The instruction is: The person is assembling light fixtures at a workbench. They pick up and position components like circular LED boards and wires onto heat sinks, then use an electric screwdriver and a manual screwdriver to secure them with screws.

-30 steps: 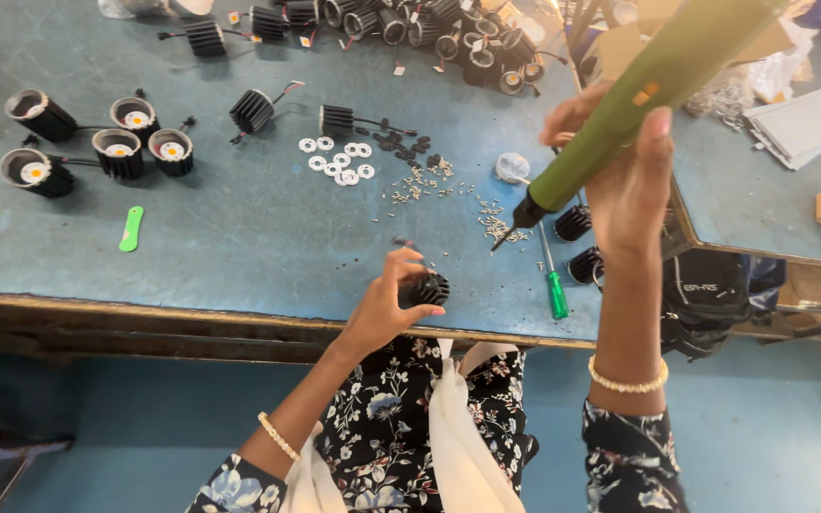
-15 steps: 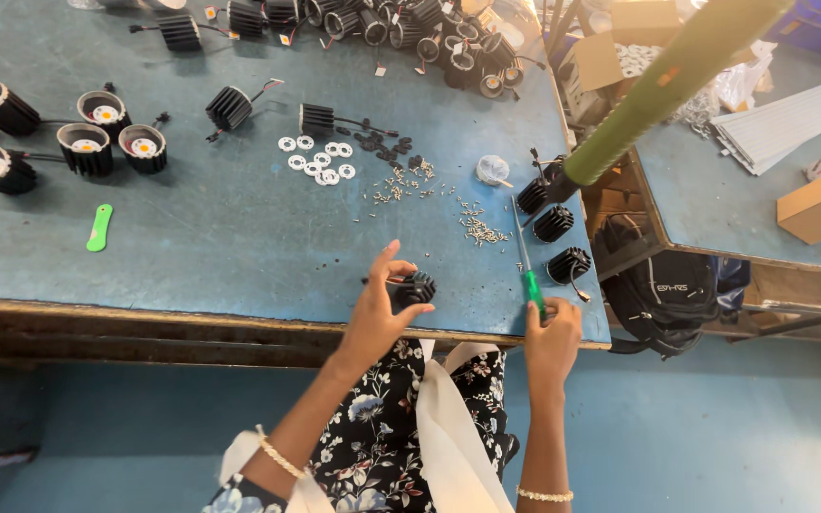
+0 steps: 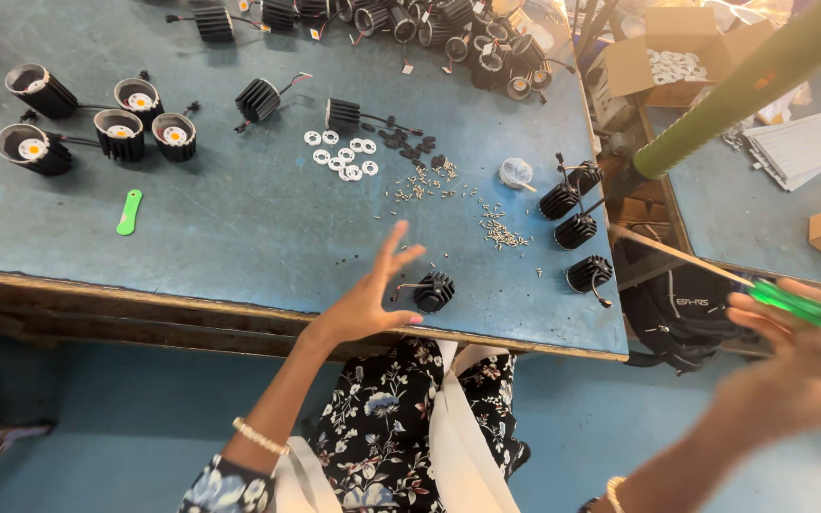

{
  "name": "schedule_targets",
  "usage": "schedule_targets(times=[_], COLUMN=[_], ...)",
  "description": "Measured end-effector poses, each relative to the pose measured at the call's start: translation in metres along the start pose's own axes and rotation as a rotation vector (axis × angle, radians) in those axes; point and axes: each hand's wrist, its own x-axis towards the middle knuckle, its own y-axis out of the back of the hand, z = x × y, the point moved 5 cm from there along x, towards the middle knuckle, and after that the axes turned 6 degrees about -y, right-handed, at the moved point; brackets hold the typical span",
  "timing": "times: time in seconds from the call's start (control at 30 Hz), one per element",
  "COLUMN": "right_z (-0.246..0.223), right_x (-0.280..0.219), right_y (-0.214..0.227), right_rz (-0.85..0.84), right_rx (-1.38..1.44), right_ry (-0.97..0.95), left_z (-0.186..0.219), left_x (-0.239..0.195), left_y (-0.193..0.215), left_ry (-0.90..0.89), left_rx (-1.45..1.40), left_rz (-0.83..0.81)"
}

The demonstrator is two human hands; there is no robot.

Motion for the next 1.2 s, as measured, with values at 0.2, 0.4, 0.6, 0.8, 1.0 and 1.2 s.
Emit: schedule_targets(times=[0.2,0.4,0.6,0.8,1.0,1.2], right_z=[-0.051,-0.042,-0.040,-0.037,-0.035,-0.037], right_x=[-0.029,-0.034,-0.031,-0.030,-0.027,-0.027], right_y=[-0.051,-0.101,-0.119,-0.123,-0.122,-0.123], right_rz=[-0.281,-0.472,-0.541,-0.564,-0.611,-0.633], right_rx=[0.103,0.035,-0.040,-0.064,-0.062,-0.059], right_ry=[-0.138,-0.187,-0.133,-0.145,-0.144,-0.155], left_z=[-0.008,0.005,0.000,-0.010,-0.012,-0.009], left_x=[0.022,0.016,0.014,0.010,0.014,0.015], left_y=[-0.035,-0.038,-0.036,-0.038,-0.038,-0.037], left_ry=[0.061,0.026,-0.008,0.006,0.052,0.029], left_rx=[-0.008,0.066,0.042,0.037,0.000,-0.043], left_rz=[-0.015,0.124,0.134,0.145,0.130,0.134])
